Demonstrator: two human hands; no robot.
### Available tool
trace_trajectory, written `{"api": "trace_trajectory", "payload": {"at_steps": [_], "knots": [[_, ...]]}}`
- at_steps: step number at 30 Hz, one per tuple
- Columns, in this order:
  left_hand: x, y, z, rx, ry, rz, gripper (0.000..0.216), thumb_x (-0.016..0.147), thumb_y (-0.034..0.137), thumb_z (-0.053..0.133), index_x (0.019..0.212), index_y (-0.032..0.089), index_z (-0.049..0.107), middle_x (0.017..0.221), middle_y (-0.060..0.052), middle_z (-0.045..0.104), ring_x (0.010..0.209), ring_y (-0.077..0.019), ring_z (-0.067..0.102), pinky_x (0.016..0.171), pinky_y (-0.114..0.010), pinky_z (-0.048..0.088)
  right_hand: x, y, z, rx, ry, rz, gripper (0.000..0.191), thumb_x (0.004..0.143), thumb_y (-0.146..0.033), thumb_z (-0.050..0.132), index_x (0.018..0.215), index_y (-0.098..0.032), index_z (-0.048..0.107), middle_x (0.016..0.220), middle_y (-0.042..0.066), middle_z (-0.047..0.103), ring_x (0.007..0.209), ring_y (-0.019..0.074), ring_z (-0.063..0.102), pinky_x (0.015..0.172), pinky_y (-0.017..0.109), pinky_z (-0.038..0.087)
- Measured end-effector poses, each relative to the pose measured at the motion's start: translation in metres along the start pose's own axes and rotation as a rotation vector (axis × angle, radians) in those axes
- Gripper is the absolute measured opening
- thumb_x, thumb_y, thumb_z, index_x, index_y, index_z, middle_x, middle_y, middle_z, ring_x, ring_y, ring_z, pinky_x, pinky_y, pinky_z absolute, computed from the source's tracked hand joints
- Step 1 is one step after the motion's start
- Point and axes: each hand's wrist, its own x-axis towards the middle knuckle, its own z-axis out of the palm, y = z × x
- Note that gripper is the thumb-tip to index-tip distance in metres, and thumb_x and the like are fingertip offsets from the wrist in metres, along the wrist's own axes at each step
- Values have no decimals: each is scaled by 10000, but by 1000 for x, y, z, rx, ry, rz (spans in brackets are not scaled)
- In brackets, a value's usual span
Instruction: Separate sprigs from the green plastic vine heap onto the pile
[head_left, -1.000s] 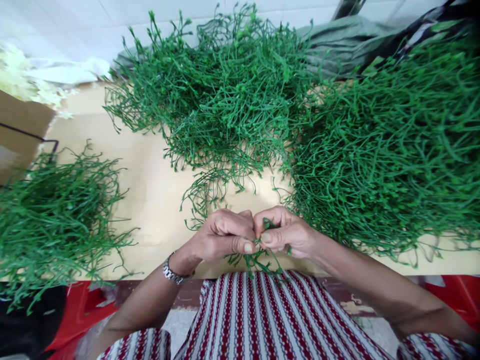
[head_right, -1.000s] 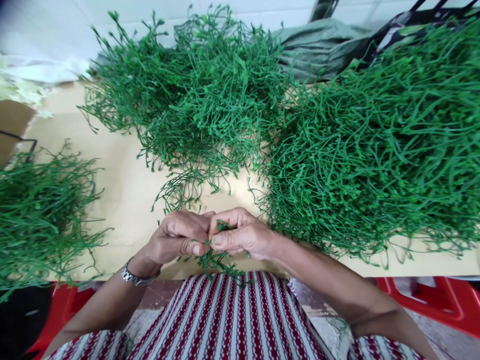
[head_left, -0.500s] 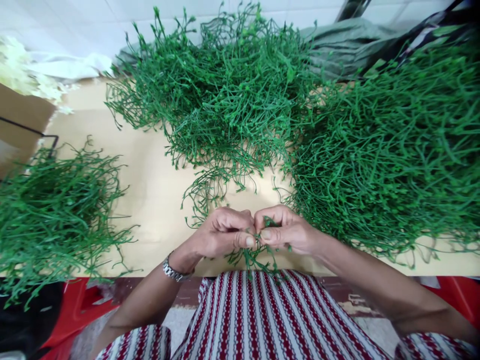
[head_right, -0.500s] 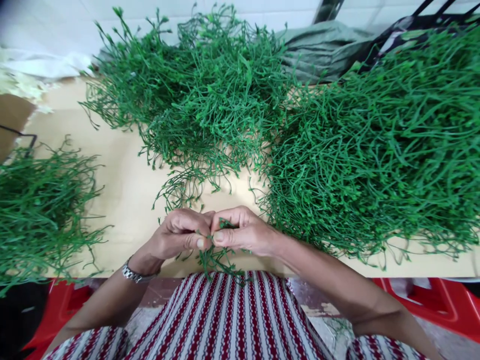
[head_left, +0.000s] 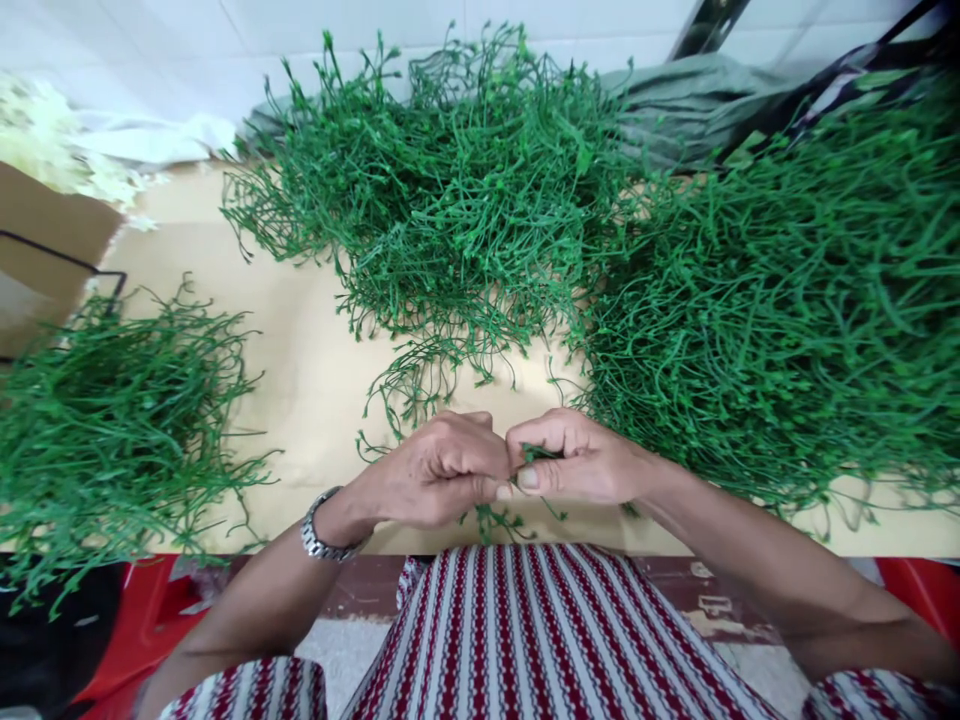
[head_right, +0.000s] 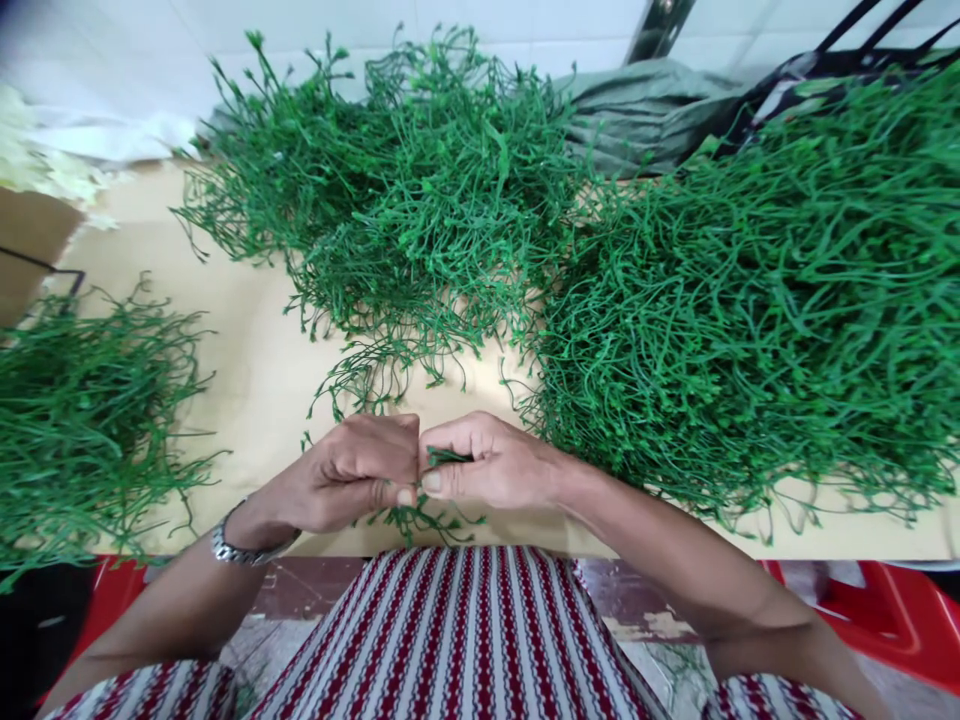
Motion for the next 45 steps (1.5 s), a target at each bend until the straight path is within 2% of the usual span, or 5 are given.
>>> {"api": "trace_trajectory", "payload": {"at_steps": [5, 16, 26, 30, 45], "knots": [[1, -6, 5, -262, 123, 57, 357, 827, 248, 530, 496, 146, 443, 464, 28, 422, 477, -85, 406, 585, -270, 338, 2, 16, 8, 621, 5, 139, 207, 670, -286, 648, 641, -126, 519, 485, -73, 447, 348, 14, 266, 326, 156, 164], [-1, -23, 18, -512, 327, -76, 332, 740, 409, 613, 520, 160, 619, 452, -17, 523, 458, -118, 437, 566, -320, 378, -2, 29, 22, 928, -93, 48, 202, 712, -304, 658, 693, -138, 544, 488, -74, 479, 314, 9, 281, 317, 151, 225], [-10, -25, 3, -534, 540, -75, 207, 781, 326, 589, 746, 151, 693, 583, -32, 544, 565, -126, 458, 558, -288, 356, -17, -8, -17, 420, 334, -184, 178, 844, -323, 532, 755, -179, 476, 782, 25, 553, 577, 107, 560, 480, 232, 431], [-11, -21, 4, -391, 543, -30, 148, 804, 248, 565, 859, 160, 671, 657, -30, 544, 624, -120, 462, 590, -272, 355, -19, -8, -15, 226, 406, -141, 113, 888, -314, 465, 859, -205, 468, 703, -28, 521, 415, 41, 410, 382, 170, 324], [-9, -13, 20, 21, 628, -36, 404, 764, 67, 465, 1136, 223, 495, 792, -26, 504, 707, -135, 473, 601, -252, 397, 4, -13, 3, -896, 364, -129, 146, 832, -122, 463, 895, -154, 590, 865, 68, 629, 755, 152, 574, 671, 263, 418]]}}
